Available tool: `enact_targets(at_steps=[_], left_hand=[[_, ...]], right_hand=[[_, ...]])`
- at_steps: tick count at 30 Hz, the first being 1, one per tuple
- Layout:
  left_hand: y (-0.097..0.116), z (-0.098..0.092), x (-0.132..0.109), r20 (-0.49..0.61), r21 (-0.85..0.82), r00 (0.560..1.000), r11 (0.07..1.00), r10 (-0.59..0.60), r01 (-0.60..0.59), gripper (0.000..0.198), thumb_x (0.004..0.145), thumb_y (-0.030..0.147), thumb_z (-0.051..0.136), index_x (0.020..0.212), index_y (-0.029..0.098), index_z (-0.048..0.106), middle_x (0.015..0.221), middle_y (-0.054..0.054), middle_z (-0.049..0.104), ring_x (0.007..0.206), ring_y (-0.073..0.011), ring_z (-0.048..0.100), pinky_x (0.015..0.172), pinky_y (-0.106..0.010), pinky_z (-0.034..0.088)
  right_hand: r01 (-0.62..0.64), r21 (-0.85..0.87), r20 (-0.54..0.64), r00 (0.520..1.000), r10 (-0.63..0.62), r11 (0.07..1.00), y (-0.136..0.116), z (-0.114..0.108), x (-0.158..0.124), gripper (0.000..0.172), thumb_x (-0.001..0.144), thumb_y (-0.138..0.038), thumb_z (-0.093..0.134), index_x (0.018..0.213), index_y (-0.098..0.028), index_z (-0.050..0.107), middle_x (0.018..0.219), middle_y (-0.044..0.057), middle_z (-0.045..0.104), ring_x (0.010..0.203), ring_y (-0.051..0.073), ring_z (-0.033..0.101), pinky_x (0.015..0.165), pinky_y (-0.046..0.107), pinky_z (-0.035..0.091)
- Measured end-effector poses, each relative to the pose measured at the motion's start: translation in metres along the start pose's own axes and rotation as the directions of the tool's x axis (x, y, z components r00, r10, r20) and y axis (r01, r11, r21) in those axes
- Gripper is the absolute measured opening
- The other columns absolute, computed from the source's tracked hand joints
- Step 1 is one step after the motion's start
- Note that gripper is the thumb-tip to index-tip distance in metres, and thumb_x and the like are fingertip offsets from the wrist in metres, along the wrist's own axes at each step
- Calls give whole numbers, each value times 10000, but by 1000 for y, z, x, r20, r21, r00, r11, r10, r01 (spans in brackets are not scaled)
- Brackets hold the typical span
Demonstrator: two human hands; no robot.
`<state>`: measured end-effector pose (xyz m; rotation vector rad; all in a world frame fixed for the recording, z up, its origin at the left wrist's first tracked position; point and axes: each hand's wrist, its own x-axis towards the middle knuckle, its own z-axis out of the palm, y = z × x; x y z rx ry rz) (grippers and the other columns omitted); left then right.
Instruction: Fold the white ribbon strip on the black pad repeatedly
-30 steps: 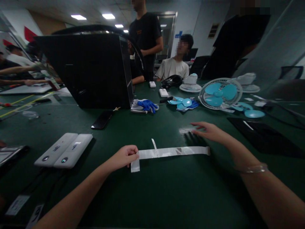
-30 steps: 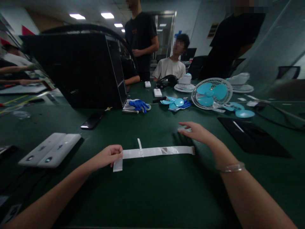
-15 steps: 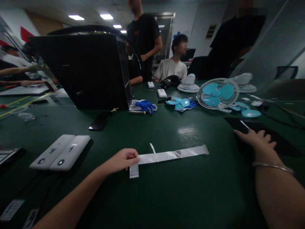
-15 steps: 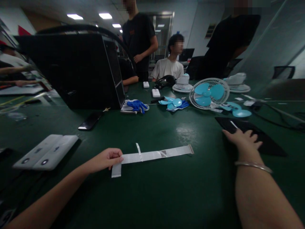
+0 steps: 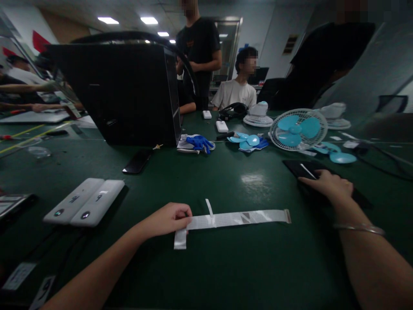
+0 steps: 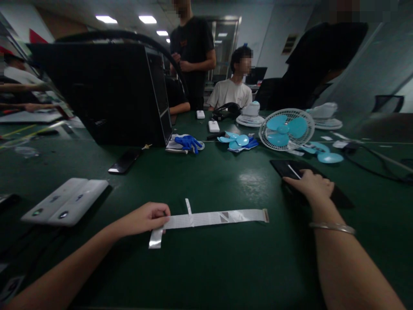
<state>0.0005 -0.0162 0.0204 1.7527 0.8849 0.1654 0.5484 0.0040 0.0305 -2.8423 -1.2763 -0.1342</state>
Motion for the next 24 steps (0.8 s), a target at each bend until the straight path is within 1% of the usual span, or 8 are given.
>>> enact_targets(at_steps=[3,5,8,10,14,17,20,24], left_hand=[[1,-1,0,21,86,999,996,36,-38,244,868,393,560,916,165,633,783,-22,674,697,-148,623,580,-224,431],[3,-3,-2,48,141,998,988,49,-55,265,862,407,572,929,164,653,774,-21,674,678,-143,617,566,-218,422],[9,-5,-5,115,184,991,979,63,-84,275,859,405,584,970,173,684,845,-33,696,725,-148,634,605,-224,444],[12,-6,-8,141,212,987,972,73,-102,269,852,394,596,979,180,700,880,-38,705,757,-153,642,631,-227,454],[13,-6,-8,141,262,986,958,85,-120,272,838,396,609,970,183,715,838,-37,710,715,-152,639,596,-219,442],[11,-5,-6,129,246,988,962,86,-116,267,835,387,608,963,179,716,820,-39,714,703,-154,644,583,-216,443],[10,-4,-5,126,206,989,973,81,-106,253,835,370,608,955,173,712,834,-44,717,720,-158,654,596,-218,455],[10,-6,-7,118,164,992,984,53,-73,241,833,364,614,945,172,705,833,-38,712,724,-155,648,595,-216,450]], right_hand=[[201,8,-13,980,-201,980,-41,1,-16,799,733,-695,519,1304,-137,524,1175,237,584,1098,421,521,899,533,340],[400,30,-37,916,-399,916,-73,4,-34,771,742,-682,518,1282,-133,538,1195,211,588,1105,400,519,929,530,324],[671,70,-75,742,-666,739,-119,6,-67,712,778,-649,508,1276,-141,541,1251,170,569,1157,357,492,986,500,310],[779,95,-81,626,-776,619,-143,4,-93,685,792,-651,511,1299,-191,529,1315,123,535,1212,317,457,1022,461,307],[926,184,-65,346,-936,330,-169,-9,-146,666,828,-637,511,1379,-265,466,1444,89,408,1309,281,362,1068,462,286],[944,309,-39,135,-990,116,-176,-21,-179,661,854,-606,513,1425,-288,413,1496,87,332,1358,283,290,1094,499,248],[920,388,-4,67,-998,60,-177,-27,-197,632,871,-580,511,1437,-324,393,1532,55,271,1391,274,231,1115,509,219],[883,466,5,66,-998,61,-177,-30,-199,673,869,-582,517,1460,-300,362,1540,56,261,1401,257,218,1130,498,204]])
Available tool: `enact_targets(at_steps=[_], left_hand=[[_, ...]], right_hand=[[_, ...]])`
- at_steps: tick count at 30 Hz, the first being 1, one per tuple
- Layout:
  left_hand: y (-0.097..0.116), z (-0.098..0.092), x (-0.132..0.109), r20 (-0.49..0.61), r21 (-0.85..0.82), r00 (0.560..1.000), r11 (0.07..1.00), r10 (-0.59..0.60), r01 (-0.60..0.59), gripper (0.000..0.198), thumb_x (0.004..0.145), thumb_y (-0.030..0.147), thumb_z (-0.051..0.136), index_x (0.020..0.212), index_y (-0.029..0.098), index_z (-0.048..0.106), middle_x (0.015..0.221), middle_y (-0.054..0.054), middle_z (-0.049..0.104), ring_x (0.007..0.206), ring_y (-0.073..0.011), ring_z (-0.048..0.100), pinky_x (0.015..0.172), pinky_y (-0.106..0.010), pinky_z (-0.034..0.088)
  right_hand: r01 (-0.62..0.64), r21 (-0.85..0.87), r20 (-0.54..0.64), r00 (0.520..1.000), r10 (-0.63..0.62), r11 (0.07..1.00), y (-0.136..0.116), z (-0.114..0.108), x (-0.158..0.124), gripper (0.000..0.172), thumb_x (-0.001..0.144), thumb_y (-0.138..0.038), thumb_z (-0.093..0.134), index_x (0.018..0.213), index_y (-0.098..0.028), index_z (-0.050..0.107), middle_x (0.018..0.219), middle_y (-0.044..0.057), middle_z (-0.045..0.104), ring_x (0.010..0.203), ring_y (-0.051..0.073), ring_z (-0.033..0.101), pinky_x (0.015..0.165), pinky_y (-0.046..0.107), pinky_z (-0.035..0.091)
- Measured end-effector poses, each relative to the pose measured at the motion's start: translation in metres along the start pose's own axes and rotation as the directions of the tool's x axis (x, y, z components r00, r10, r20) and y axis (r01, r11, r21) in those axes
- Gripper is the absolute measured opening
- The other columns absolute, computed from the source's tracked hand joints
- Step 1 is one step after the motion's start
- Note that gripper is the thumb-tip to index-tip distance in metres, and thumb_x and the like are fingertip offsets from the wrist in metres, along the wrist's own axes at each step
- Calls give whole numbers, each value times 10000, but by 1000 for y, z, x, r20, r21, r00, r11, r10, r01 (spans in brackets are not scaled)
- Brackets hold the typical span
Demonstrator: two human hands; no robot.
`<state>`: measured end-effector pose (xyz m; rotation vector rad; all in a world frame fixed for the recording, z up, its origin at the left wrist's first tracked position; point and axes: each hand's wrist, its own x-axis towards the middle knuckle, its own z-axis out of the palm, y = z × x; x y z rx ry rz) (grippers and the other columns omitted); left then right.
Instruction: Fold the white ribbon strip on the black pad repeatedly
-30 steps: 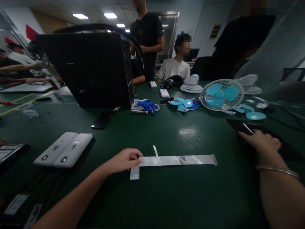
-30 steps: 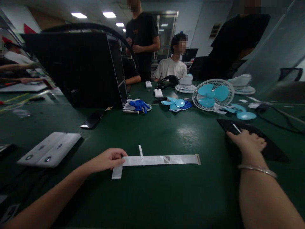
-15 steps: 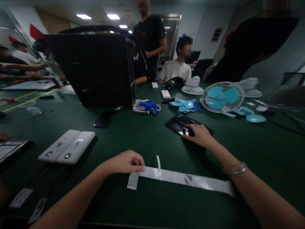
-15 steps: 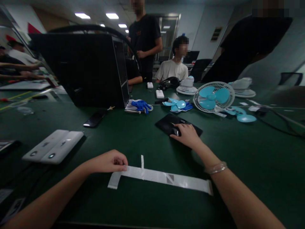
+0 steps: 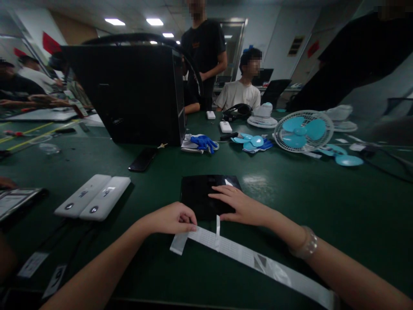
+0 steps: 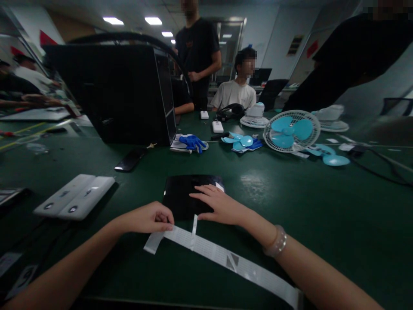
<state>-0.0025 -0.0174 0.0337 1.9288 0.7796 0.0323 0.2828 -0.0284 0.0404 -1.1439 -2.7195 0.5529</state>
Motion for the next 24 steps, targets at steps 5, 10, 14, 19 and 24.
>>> enact_targets(at_steps=[5,10,14,19,24], left_hand=[[-3,-4,0,-50,-120,999,993,15,-21,234,842,360,608,930,158,687,845,-39,701,744,-155,639,614,-226,452],[-7,-6,5,-216,-192,976,981,-39,-3,233,847,357,593,931,153,668,855,-38,684,771,-162,633,646,-250,464],[-11,-4,11,-303,-231,949,973,-90,18,253,848,381,580,940,161,664,906,-42,676,828,-173,628,706,-278,476],[-13,2,16,-386,-204,913,977,-135,58,283,849,410,561,951,167,663,938,-47,680,840,-179,623,706,-282,466],[-8,4,15,-526,90,840,973,-133,210,301,850,451,531,982,222,674,711,4,640,634,-156,563,550,-255,345]], right_hand=[[-29,215,-26,999,35,976,5,-22,-9,555,918,-510,478,1419,-276,430,1484,58,372,1338,233,351,1092,459,307],[-135,356,139,986,90,925,3,-48,-27,499,921,-484,483,1372,-273,494,1307,65,551,1126,215,550,935,403,464],[-151,208,120,984,128,966,-5,-46,-33,638,883,-488,545,1465,-312,348,1390,69,470,1135,233,535,898,401,482],[23,-162,-35,999,-29,987,-12,-19,-21,521,923,-279,492,1433,-334,398,1355,63,468,1114,221,515,888,401,462],[107,-360,-40,991,-129,927,-7,-1,-12,494,942,-213,428,1420,-338,417,1251,83,526,1000,212,548,803,378,475]])
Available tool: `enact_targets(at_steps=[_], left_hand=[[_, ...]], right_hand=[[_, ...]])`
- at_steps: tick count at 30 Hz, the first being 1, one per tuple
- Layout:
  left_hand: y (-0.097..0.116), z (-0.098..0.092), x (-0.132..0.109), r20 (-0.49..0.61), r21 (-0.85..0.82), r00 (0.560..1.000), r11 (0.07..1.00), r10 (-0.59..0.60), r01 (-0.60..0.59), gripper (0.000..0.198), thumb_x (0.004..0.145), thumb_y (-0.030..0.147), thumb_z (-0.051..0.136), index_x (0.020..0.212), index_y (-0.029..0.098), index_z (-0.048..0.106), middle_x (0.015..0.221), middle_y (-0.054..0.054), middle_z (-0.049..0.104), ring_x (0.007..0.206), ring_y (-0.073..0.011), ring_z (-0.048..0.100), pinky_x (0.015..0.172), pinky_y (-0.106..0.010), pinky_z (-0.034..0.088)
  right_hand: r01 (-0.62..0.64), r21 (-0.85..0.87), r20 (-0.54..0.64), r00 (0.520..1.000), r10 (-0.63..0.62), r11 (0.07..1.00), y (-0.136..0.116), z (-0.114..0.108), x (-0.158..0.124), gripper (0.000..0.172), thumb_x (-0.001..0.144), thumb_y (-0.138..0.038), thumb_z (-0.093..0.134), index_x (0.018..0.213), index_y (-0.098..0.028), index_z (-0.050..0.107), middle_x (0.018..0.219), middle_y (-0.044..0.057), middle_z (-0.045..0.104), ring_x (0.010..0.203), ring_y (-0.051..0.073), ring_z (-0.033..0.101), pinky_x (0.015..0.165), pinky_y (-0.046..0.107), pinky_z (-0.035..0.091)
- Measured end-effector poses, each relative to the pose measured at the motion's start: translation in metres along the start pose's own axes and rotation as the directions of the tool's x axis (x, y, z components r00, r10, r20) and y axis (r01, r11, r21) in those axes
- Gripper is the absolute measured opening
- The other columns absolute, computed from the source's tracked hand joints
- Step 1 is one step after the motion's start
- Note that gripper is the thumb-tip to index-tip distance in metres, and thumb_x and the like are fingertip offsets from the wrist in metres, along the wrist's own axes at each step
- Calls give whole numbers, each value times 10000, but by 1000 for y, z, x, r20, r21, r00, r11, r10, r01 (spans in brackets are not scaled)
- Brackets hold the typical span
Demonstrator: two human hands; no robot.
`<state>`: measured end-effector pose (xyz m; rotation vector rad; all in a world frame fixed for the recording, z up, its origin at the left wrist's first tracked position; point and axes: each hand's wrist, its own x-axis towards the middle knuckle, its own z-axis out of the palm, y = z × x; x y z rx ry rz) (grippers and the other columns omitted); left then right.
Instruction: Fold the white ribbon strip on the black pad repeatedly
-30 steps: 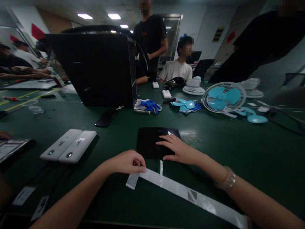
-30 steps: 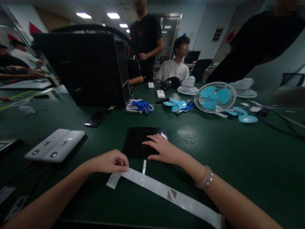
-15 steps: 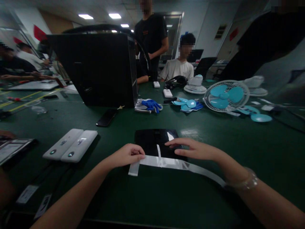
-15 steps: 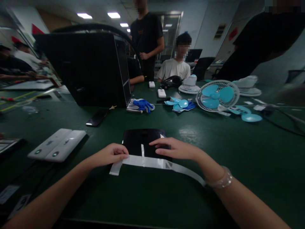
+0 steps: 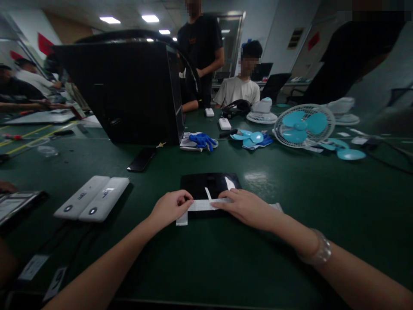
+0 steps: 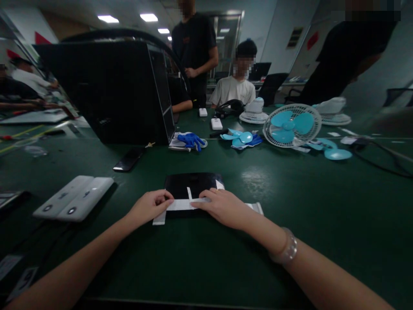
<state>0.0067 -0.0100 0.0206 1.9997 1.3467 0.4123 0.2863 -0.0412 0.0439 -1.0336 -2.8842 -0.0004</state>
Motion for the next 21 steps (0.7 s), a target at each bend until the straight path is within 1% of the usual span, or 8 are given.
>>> enact_targets(at_steps=[3,7,10,14,18,21], left_hand=[[2,1,-1,-34,105,999,994,26,-22,292,855,451,523,1011,249,664,673,20,614,597,-151,544,524,-252,295],[2,5,-1,-76,144,995,988,67,-55,277,865,453,514,1000,255,652,670,26,608,587,-147,529,536,-249,281],[3,7,-1,-80,176,996,984,43,-28,280,862,470,516,975,253,650,673,22,609,591,-152,526,540,-248,276],[8,6,-2,-112,282,993,959,30,3,277,847,480,529,939,251,654,712,2,606,635,-174,534,543,-253,273],[12,4,-3,-131,351,990,936,54,-5,266,843,470,531,905,238,647,797,-15,597,697,-180,534,556,-251,288],[11,3,-3,-110,340,993,940,35,4,255,844,463,527,882,236,637,757,-6,579,659,-166,513,541,-250,280]], right_hand=[[1,-78,-10,1000,-2,997,2,5,0,512,926,-188,434,1413,-344,428,1240,82,533,973,224,550,781,384,472],[-19,-112,-13,1000,18,994,2,6,1,511,917,-188,442,1407,-335,439,1241,86,534,982,234,542,776,388,467],[-26,-88,10,1000,27,996,-1,2,2,481,923,-221,447,1393,-322,461,1244,91,526,998,237,536,793,397,466],[-44,-28,6,999,44,999,-5,-1,4,385,952,-325,419,1311,-291,555,1213,89,541,1004,238,534,821,416,458],[-52,16,-13,999,52,999,-5,0,4,372,952,-329,417,1283,-280,582,1209,88,547,1009,232,537,834,419,452],[-55,49,-9,998,56,997,-6,0,4,377,952,-323,419,1292,-279,574,1227,85,546,1044,231,533,862,423,447]])
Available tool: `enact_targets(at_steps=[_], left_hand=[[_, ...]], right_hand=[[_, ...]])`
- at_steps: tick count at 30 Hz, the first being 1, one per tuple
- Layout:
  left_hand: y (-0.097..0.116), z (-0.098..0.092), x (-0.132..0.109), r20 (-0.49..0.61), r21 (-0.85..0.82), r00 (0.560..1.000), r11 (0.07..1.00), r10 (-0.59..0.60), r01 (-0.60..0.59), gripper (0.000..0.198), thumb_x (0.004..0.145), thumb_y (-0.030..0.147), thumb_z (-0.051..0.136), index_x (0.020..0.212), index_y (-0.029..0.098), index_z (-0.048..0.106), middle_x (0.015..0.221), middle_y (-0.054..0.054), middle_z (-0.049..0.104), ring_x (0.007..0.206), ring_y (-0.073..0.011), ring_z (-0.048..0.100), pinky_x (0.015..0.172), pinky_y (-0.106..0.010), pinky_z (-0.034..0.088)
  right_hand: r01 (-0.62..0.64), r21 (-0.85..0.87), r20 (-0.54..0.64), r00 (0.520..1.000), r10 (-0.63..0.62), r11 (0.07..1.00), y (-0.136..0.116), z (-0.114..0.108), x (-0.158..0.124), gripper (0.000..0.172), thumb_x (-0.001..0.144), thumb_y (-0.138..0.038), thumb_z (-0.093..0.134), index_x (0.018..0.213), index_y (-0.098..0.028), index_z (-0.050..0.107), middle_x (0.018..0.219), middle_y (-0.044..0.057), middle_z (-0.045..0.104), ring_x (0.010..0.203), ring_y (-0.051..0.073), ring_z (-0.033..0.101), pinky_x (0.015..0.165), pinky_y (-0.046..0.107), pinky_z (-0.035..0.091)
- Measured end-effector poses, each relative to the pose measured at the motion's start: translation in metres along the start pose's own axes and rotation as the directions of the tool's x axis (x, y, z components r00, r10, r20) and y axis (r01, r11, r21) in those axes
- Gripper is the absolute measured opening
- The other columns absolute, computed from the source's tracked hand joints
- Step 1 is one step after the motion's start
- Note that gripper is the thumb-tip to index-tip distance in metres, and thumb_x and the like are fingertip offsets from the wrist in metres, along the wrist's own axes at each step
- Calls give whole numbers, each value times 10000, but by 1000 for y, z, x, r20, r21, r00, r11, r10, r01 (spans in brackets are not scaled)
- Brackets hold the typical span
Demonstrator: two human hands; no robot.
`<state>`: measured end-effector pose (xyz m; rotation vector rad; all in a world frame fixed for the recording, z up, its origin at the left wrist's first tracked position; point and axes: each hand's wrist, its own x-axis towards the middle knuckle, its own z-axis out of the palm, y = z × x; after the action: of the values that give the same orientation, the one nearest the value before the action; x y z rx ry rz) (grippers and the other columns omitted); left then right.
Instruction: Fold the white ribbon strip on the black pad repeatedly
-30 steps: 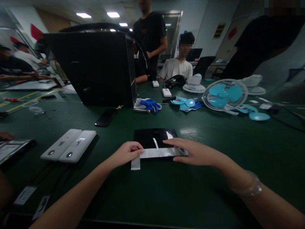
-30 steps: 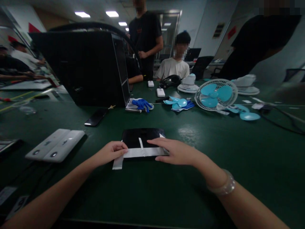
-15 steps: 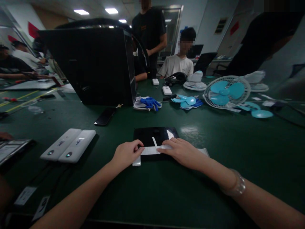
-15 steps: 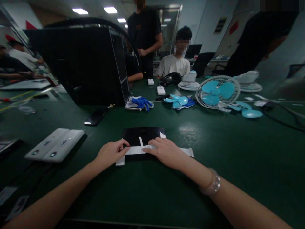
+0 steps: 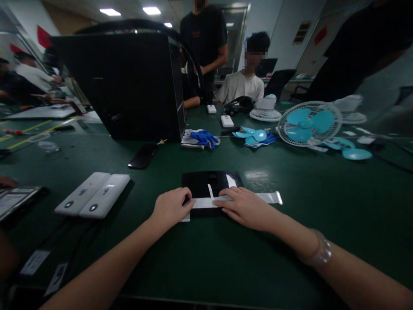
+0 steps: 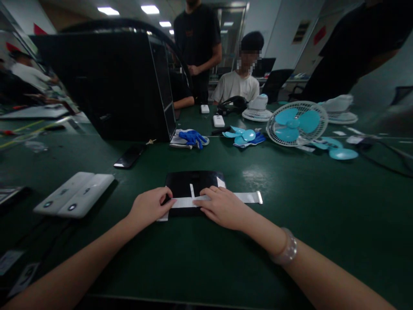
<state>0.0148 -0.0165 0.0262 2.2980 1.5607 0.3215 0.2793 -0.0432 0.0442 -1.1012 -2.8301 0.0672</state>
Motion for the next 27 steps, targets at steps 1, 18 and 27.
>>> enact_targets(at_steps=[1,18,27], left_hand=[[0,0,0,3,-13,1000,1000,-2,2,250,840,462,532,872,236,634,733,-1,572,641,-161,504,536,-251,275],[-24,7,9,-98,-467,990,883,-100,43,370,882,516,442,771,190,580,688,7,576,631,-151,522,559,-243,336],[-32,13,17,-73,-638,988,768,-135,58,368,835,526,485,732,179,549,652,16,496,620,-144,481,570,-246,361]], right_hand=[[0,9,-3,1000,0,1000,0,0,0,379,952,-320,419,1296,-279,572,1240,84,543,1068,236,527,881,433,441],[13,244,-66,998,3,970,0,2,1,441,932,-256,430,1372,-243,464,1340,66,520,1248,205,444,1064,441,332],[-105,190,4,994,106,976,26,11,7,862,827,-589,546,1519,-192,220,1529,105,277,1407,296,196,1139,517,161]])
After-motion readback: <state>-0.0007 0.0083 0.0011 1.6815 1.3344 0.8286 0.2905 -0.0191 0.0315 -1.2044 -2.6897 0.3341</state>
